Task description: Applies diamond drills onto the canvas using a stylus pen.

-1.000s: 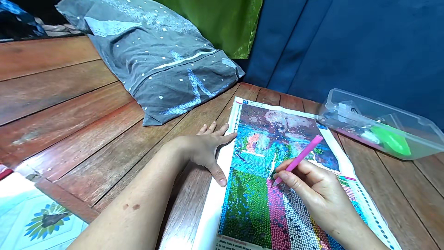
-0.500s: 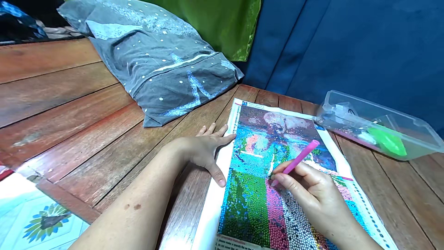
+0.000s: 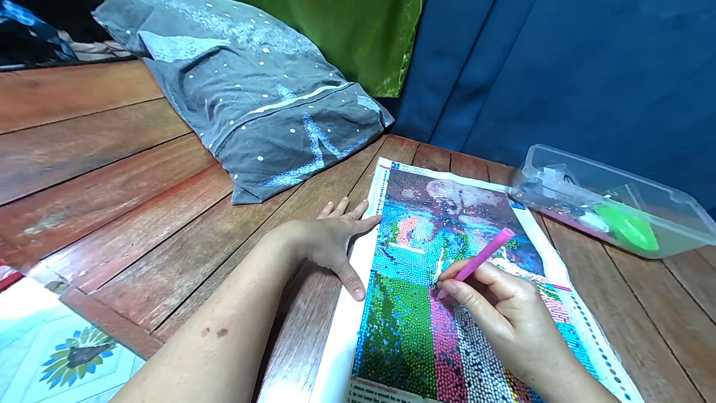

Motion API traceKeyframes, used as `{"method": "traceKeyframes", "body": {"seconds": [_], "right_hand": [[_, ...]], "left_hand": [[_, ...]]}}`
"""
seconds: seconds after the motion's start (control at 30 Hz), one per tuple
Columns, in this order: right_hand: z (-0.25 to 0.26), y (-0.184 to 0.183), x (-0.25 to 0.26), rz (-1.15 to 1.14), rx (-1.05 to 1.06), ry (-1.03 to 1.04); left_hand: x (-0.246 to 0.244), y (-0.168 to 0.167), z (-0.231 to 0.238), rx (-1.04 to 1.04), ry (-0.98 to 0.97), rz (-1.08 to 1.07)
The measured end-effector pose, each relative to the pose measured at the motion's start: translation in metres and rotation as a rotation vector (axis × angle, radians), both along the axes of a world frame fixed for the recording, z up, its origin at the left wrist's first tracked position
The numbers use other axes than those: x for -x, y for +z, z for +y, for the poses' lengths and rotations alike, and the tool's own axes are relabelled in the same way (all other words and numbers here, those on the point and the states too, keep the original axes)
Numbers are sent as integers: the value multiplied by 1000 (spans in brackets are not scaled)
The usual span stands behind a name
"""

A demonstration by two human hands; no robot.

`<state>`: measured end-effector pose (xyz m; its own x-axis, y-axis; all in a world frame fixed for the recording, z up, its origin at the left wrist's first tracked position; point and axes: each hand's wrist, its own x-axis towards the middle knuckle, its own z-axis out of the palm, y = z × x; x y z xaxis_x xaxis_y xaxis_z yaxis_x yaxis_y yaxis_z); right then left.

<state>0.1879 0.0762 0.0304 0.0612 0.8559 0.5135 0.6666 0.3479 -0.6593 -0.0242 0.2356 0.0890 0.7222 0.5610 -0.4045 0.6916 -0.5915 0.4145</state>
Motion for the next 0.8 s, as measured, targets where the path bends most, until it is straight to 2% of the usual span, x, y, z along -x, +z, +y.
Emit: {"method": "traceKeyframes", "body": {"seconds": [0.2, 0.4, 0.8], "right_hand": [[0, 0, 1, -28, -23, 3], [-2, 6, -7, 226, 81, -20], [-1, 4, -7, 200, 66, 15]], "left_hand": [[1, 0, 3, 25, 5, -3], [1, -1, 4, 29, -1, 2], [0, -1, 5, 28, 0, 2]]}}
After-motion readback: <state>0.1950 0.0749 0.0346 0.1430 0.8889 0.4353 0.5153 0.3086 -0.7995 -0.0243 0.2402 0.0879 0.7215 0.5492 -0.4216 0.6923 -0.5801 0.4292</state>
